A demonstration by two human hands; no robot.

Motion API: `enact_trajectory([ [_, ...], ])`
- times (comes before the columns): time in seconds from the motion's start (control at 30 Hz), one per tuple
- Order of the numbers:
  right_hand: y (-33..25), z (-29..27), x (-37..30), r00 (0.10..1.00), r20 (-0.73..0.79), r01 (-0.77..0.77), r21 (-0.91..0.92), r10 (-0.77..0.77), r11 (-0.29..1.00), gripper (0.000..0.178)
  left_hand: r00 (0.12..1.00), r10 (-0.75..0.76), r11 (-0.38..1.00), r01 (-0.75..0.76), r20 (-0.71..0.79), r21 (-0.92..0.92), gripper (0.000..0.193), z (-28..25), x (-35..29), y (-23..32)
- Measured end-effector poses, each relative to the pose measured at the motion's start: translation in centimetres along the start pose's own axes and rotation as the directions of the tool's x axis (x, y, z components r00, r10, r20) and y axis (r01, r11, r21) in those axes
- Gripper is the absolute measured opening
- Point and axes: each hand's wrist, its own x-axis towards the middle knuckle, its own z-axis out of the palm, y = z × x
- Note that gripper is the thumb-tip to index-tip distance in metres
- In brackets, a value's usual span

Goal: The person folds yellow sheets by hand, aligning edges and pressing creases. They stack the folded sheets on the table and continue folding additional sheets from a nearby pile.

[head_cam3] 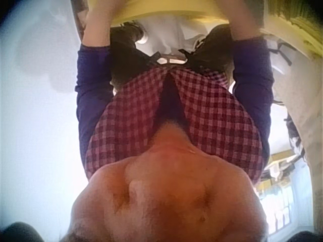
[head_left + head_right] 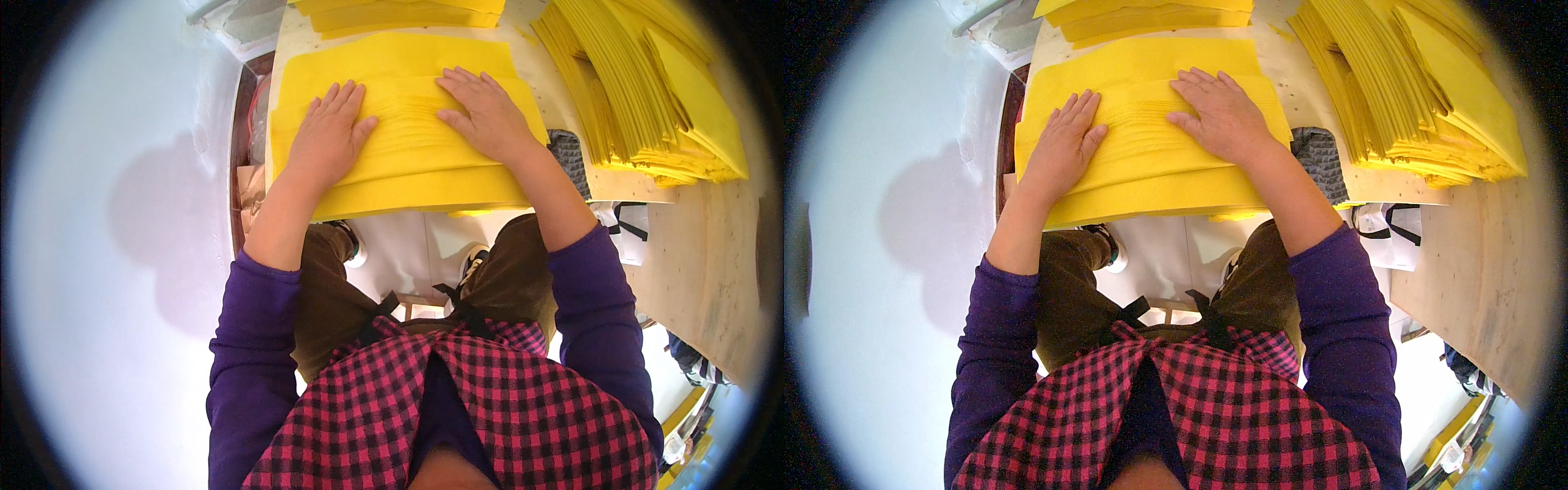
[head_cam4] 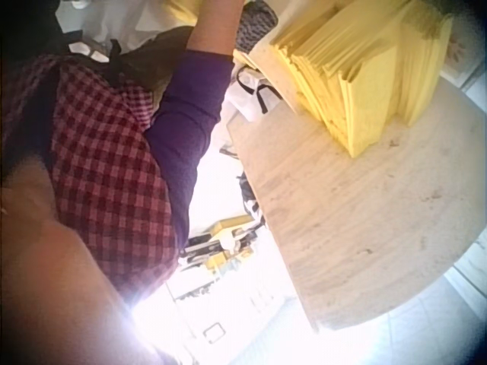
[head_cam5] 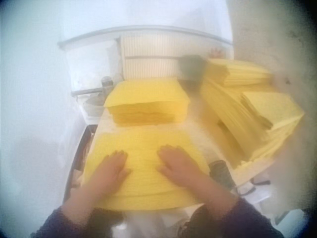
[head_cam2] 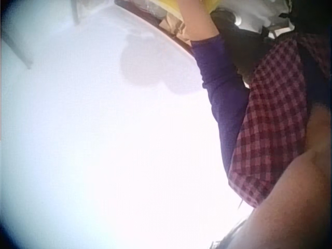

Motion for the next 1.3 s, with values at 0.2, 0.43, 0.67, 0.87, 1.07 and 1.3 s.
enact_trajectory([
  [0.2,-1.0,-1.6,1.3,0.998,0.038,-0.047,0.063,0.044,0.997,0.059,1.000,0.000,1.000,0.000,-0.025,-0.007,0.055,0.3,-0.1,-0.2],
  [0.43,-6.3,0.6,5.6,0.995,0.099,0.018,0.016,-0.020,1.000,0.070,0.999,0.019,1.000,-0.018,-0.032,0.024,0.055,0.6,0.0,-0.4],
  [0.67,-5.9,1.3,2.7,0.946,0.214,-0.220,-0.129,0.244,0.967,0.078,0.997,-0.076,0.994,0.078,-0.024,0.070,0.057,0.5,-0.7,-1.1],
  [0.87,-3.4,-0.1,-0.2,0.904,0.195,-0.321,-0.276,0.380,0.906,0.079,0.957,-0.286,0.951,0.278,0.043,0.137,0.065,-0.5,-2.0,-2.2],
  [1.07,-2.9,-0.3,-0.9,0.894,0.171,-0.353,-0.301,0.414,0.886,0.081,0.931,-0.363,0.916,0.346,0.049,0.202,0.070,-1.5,-2.5,-2.8],
  [1.3,-3.1,-0.5,-1.0,0.891,0.156,-0.374,-0.283,0.427,0.883,0.082,0.985,-0.168,0.948,0.172,-0.036,0.268,0.070,-2.4,0.9,0.6],
])
